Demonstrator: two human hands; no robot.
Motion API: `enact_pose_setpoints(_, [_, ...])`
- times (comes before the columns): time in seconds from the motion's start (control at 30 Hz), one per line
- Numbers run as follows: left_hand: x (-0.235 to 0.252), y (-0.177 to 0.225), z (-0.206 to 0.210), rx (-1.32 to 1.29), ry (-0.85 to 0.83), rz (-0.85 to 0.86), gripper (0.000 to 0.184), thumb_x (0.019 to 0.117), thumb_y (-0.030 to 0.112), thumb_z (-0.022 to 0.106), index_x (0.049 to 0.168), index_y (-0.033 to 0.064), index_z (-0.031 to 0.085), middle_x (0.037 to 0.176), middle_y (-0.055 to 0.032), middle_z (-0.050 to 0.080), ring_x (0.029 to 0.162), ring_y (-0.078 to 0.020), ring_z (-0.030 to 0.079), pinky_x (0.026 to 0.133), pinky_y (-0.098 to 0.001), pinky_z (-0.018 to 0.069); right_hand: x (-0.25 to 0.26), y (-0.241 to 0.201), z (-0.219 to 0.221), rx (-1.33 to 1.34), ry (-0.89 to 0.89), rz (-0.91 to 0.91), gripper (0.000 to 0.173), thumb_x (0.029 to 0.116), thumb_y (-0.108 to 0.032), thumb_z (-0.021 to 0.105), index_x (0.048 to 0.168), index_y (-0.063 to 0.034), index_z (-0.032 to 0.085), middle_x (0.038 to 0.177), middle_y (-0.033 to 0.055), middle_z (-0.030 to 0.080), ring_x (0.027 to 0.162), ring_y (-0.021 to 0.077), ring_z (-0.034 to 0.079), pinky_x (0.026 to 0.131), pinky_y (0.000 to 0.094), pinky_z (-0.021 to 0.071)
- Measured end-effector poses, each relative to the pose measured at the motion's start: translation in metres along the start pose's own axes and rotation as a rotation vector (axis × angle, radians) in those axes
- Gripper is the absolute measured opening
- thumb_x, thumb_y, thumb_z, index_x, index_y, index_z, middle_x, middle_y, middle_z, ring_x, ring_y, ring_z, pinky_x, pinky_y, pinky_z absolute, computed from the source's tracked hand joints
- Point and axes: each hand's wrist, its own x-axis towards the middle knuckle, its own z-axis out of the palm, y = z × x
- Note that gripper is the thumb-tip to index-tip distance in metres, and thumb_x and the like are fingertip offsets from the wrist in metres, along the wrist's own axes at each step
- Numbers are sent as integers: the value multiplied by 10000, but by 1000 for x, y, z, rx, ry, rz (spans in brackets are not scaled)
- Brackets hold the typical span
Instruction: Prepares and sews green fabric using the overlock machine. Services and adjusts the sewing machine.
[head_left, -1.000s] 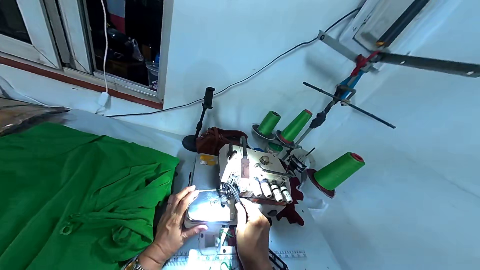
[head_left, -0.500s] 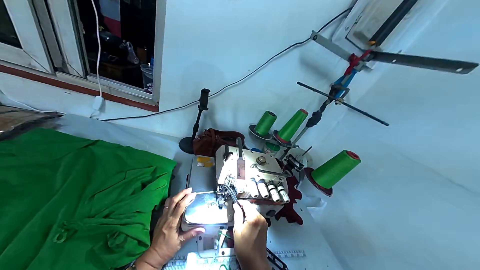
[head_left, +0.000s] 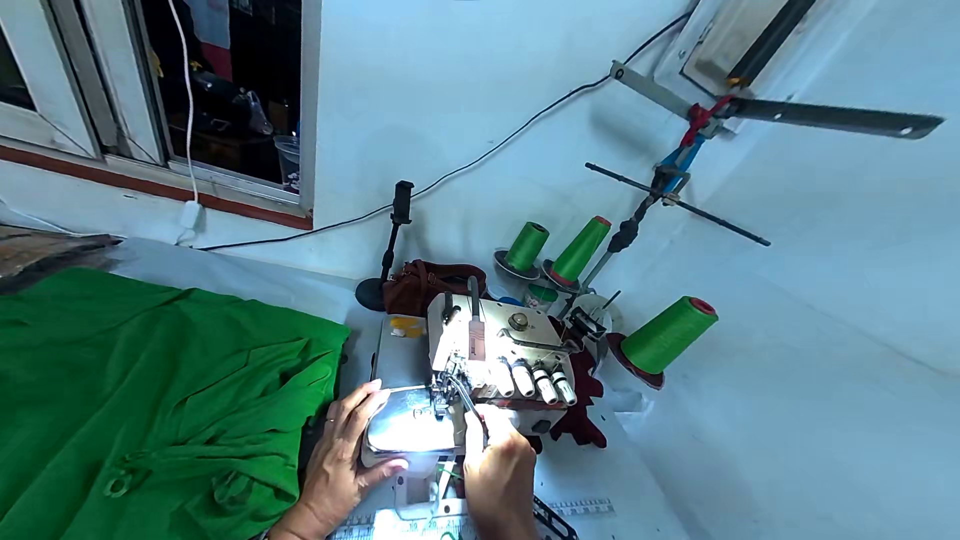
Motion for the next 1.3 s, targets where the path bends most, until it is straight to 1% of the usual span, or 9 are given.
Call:
enact_pose_setpoints(0.17, [-1, -1, 1, 4, 1, -2, 896, 853, 817, 509, 1389, 103, 585, 1412, -169, 576, 1336, -258, 529, 1109, -410, 434, -1, -8, 1, -85, -9, 19, 123, 905, -63, 661, 914, -1, 767, 822, 141, 738, 686, 271, 736, 591, 429, 590])
enact_pose_setpoints(0.3, [-1, -2, 0, -4, 2, 2, 879, 855, 816, 510, 1397, 127, 578, 1420, -150, 572, 1347, -247, 517, 1114, -405, 428, 0, -8, -1, -3, -18, 39, 138, 922, -71, 645, 917, -12, 770, 813, 124, 737, 705, 251, 734, 615, 423, 589])
enact_pose_setpoints(0.43, [0, 0, 0, -3, -1, -6, 887, 852, 818, 506, 1392, 119, 581, 1416, -160, 574, 1342, -258, 519, 1111, -406, 424, 1, 1, -5, 116, -45, 2, 148, 914, -85, 638, 902, -36, 777, 784, 88, 730, 695, 200, 721, 624, 376, 586])
enact_pose_setpoints(0.53, [1, 2, -1, -8, -9, -11, 882, 860, 808, 506, 1382, 102, 585, 1407, -174, 575, 1339, -268, 523, 1107, -408, 433, 0, 3, -6, 127, -70, 4, 153, 919, -98, 639, 927, -30, 777, 820, 88, 742, 725, 197, 730, 652, 372, 596])
enact_pose_setpoints(0.67, [-1, 1, 0, -3, -8, -9, 891, 859, 813, 502, 1389, 102, 579, 1415, -169, 570, 1344, -263, 519, 1108, -406, 432, 0, 3, -6, 34, -68, 15, 163, 935, -111, 655, 980, -20, 782, 871, 120, 752, 744, 239, 744, 655, 408, 603])
enact_pose_setpoints(0.9, [0, 2, -1, -4, -12, -25, 918, 848, 825, 499, 1379, 82, 593, 1419, -186, 564, 1335, -271, 526, 1108, -406, 430, 8, -6, -11, -166, -72, -29, 147, 927, -117, 650, 907, -44, 776, 794, 104, 732, 659, 258, 724, 557, 428, 571])
enact_pose_setpoints(1.07, [0, 1, -1, -15, -10, -14, 896, 848, 815, 518, 1395, 108, 581, 1430, -163, 558, 1351, -248, 513, 1116, -393, 426, 14, -13, -17, -275, -132, -42, 158, 937, -135, 640, 914, -51, 772, 795, 102, 727, 657, 256, 720, 555, 417, 563])
enact_pose_setpoints(1.2, [0, 1, 0, -22, -2, -13, 884, 846, 816, 521, 1384, 118, 589, 1423, -153, 566, 1343, -247, 517, 1110, -388, 428, 21, -17, -22, -281, -204, -14, 182, 964, -152, 618, 928, -61, 771, 793, 106, 731, 700, 273, 730, 593, 440, 565])
enact_pose_setpoints(1.3, [0, 1, 0, -25, -4, -15, 889, 851, 813, 514, 1380, 102, 596, 1419, -164, 571, 1340, -255, 522, 1111, -401, 427, 26, -12, -28, -131, -354, 87, 229, 1004, -199, 572, 997, -87, 771, 847, 101, 742, 808, 273, 733, 705, 474, 562])
